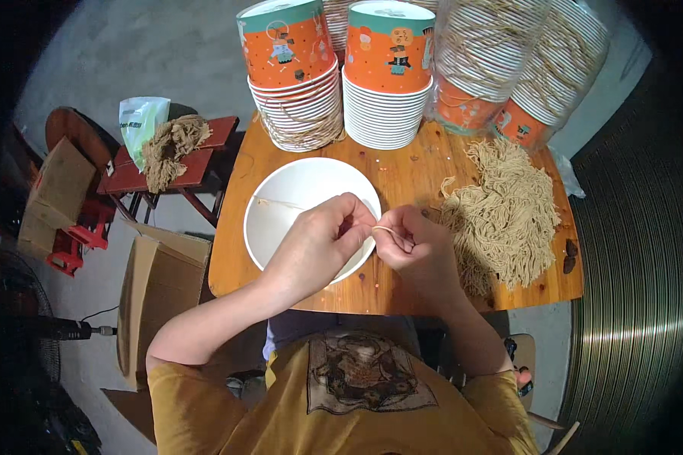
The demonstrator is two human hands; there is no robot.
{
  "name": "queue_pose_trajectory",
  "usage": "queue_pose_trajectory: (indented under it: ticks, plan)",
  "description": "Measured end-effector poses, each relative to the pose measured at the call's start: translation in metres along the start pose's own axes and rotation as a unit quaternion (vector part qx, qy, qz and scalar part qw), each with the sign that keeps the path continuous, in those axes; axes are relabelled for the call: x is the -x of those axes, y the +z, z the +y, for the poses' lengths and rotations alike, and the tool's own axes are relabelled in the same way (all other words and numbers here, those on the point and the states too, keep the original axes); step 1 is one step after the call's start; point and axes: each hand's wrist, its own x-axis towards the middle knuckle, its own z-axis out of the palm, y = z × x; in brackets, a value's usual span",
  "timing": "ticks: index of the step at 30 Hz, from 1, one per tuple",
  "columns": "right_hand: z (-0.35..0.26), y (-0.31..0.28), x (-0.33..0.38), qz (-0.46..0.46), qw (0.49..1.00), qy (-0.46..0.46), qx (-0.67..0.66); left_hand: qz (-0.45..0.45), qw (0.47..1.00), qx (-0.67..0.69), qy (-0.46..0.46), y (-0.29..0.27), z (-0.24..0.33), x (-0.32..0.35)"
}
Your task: Tie knots in long strands of fiber to prepare them for packaging or use with paper bowls.
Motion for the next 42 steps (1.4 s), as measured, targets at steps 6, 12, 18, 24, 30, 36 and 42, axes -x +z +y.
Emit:
queue_pose_trajectory:
  ticks: [6,12,18,24,30,36,42]
  plan:
    - [-0.005,-0.002,0.001,-0.013,0.999,0.047,-0.023,0.003,0.997,0.078,0.003,0.007,-0.008,0.003]
    - [-0.005,-0.004,0.004,-0.018,0.995,0.085,-0.043,-0.004,0.996,0.084,0.012,0.007,-0.010,0.003]
    - [-0.001,-0.005,0.004,-0.007,0.998,0.056,-0.036,0.020,0.998,0.041,0.054,0.011,-0.007,0.003]
    - [-0.004,-0.010,0.002,-0.030,0.997,0.074,-0.009,-0.004,1.000,0.009,0.025,0.005,-0.003,0.000]
    - [-0.006,-0.008,0.005,-0.009,0.997,-0.019,0.071,0.017,0.998,-0.019,0.062,0.007,-0.004,0.000]
    - [-0.012,-0.008,0.006,-0.014,0.994,-0.027,0.101,0.025,0.999,-0.010,0.042,0.009,0.003,0.002]
    - [-0.006,-0.005,0.005,-0.020,0.998,0.024,0.045,0.022,0.996,0.088,0.018,0.010,-0.014,-0.004]
